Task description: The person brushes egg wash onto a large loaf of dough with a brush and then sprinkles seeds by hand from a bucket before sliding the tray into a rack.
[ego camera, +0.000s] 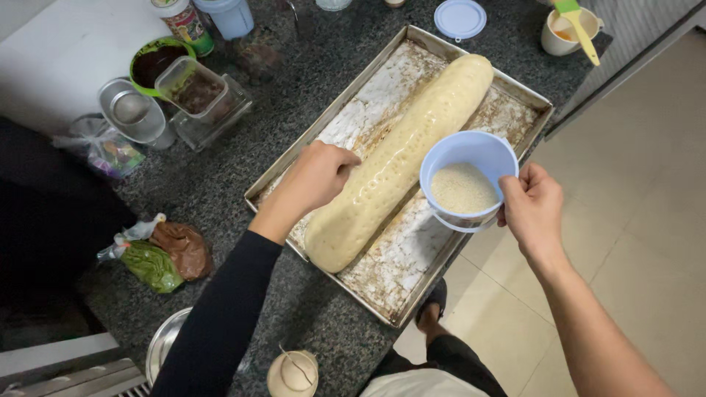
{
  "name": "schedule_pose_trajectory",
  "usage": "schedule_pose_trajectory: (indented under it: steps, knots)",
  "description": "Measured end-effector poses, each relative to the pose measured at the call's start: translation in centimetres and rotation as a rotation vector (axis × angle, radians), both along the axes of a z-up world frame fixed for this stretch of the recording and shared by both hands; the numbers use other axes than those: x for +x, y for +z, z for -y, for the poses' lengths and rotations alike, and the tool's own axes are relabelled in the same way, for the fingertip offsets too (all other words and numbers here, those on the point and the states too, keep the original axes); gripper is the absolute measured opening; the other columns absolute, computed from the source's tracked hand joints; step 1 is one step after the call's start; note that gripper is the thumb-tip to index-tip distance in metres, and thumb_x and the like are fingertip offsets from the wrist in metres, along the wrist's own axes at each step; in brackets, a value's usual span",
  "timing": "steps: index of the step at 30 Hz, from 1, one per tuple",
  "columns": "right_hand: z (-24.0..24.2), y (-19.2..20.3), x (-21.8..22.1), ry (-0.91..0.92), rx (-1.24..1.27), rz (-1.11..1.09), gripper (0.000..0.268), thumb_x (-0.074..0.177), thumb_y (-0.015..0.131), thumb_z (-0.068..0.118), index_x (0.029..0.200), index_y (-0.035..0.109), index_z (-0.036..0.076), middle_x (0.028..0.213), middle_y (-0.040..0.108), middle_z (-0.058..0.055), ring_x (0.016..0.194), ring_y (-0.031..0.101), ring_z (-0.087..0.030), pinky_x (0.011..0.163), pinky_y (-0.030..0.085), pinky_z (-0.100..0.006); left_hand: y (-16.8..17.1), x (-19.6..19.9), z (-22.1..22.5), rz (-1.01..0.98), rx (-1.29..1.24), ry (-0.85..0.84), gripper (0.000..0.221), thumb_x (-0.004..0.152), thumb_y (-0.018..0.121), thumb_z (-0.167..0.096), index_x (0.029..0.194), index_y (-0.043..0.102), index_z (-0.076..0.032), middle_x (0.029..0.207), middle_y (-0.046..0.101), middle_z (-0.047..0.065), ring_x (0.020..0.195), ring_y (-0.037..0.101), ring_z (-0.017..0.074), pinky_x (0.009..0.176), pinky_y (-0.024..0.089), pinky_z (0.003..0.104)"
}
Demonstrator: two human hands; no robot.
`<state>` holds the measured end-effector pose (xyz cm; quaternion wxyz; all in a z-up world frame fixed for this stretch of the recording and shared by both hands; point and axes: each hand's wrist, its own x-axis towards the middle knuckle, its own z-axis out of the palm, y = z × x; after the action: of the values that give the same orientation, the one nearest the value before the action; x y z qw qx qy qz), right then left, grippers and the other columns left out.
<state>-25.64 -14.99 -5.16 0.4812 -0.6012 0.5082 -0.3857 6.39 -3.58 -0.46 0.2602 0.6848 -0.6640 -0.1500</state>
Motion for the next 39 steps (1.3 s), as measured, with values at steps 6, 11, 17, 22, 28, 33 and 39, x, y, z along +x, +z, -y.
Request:
schedule_pose_trajectory:
  steps: [6,11,17,22,28,33,39]
  knots:
    - [3.1,-0.3,-1.3,0.017,0.003,0.01,0.026,0.095,0.061,0.009,0.076,0.044,0.007,0.061,0.048,0.0,0.044,0.051,-0.011,0.037,0.042,-0.03,-0.1,-1.2,4.9,0.099,0.07,0.032,0.015,0.081,0.066,-0.003,0.092,0.076,0.001,0.086,0.068,0.026,0.08,0.067,0.0416,0.073,0.055,0.045]
    - [6.1,-0.3,-3.1,0.025,0.029,-0.029,0.028,0.095,0.061,0.009,0.074,0.043,0.006,0.06,0.048,0.0,0.044,0.052,-0.011,0.037,0.042,-0.03,-0.7,-2.3,8.0,0.054,-0.047,0.01,0.03,0.075,0.062,-0.001,0.099,0.079,-0.006,0.087,0.07,0.025,0.081,0.07,0.0414,0.072,0.055,0.047]
    - [9.8,-0.7,-3.8,0.063,0.044,-0.018,0.029,0.094,0.062,0.01,0.074,0.043,0.006,0.06,0.048,0.0,0.045,0.053,-0.011,0.038,0.043,-0.03,-1.2,-3.4,10.0,-0.01,-0.04,0.126,0.034,0.077,0.06,0.002,0.105,0.078,-0.004,0.089,0.069,0.027,0.083,0.07,0.0419,0.076,0.056,0.047]
    - [12.4,-1.2,-3.7,0.126,0.014,-0.027,0.029,0.095,0.063,0.011,0.073,0.044,0.006,0.06,0.048,0.001,0.047,0.055,-0.011,0.039,0.045,-0.03,-0.8,-5.3,12.1,0.096,-0.024,0.175,0.027,0.082,0.062,-0.002,0.104,0.078,-0.003,0.087,0.071,0.027,0.081,0.07,0.0408,0.076,0.055,0.047]
    - [14.2,-2.0,-3.1,0.265,-0.062,-0.095,0.025,0.092,0.063,0.012,0.073,0.048,0.005,0.058,0.049,0.001,0.049,0.052,-0.008,0.041,0.043,-0.03,-0.3,-10.7,13.2,-0.089,-0.154,0.178,0.021,0.088,0.066,-0.009,0.106,0.075,-0.004,0.105,0.075,0.019,0.084,0.073,0.0306,0.079,0.058,0.042]
    - [14.1,-1.0,-2.7,0.454,-0.298,-0.226,0.028,0.089,0.068,0.015,0.073,0.049,0.002,0.057,0.043,-0.005,0.055,0.04,-0.01,0.048,0.037,-0.033,-3.5,-16.7,14.1,0.109,0.093,-0.094,0.02,0.077,0.072,-0.016,0.094,0.077,-0.006,0.086,0.074,0.018,0.079,0.072,0.0379,0.07,0.056,0.048]
    - [13.8,0.2,-2.6,0.56,-0.264,-0.261,0.032,0.086,0.068,0.017,0.072,0.045,0.0,0.057,0.037,-0.008,0.053,0.037,-0.013,0.047,0.035,-0.035,-7.3,-18.8,14.4,0.391,0.104,-0.13,0.014,0.081,0.066,-0.011,0.072,0.075,-0.007,0.075,0.072,0.017,0.073,0.074,0.0351,0.063,0.058,0.046]
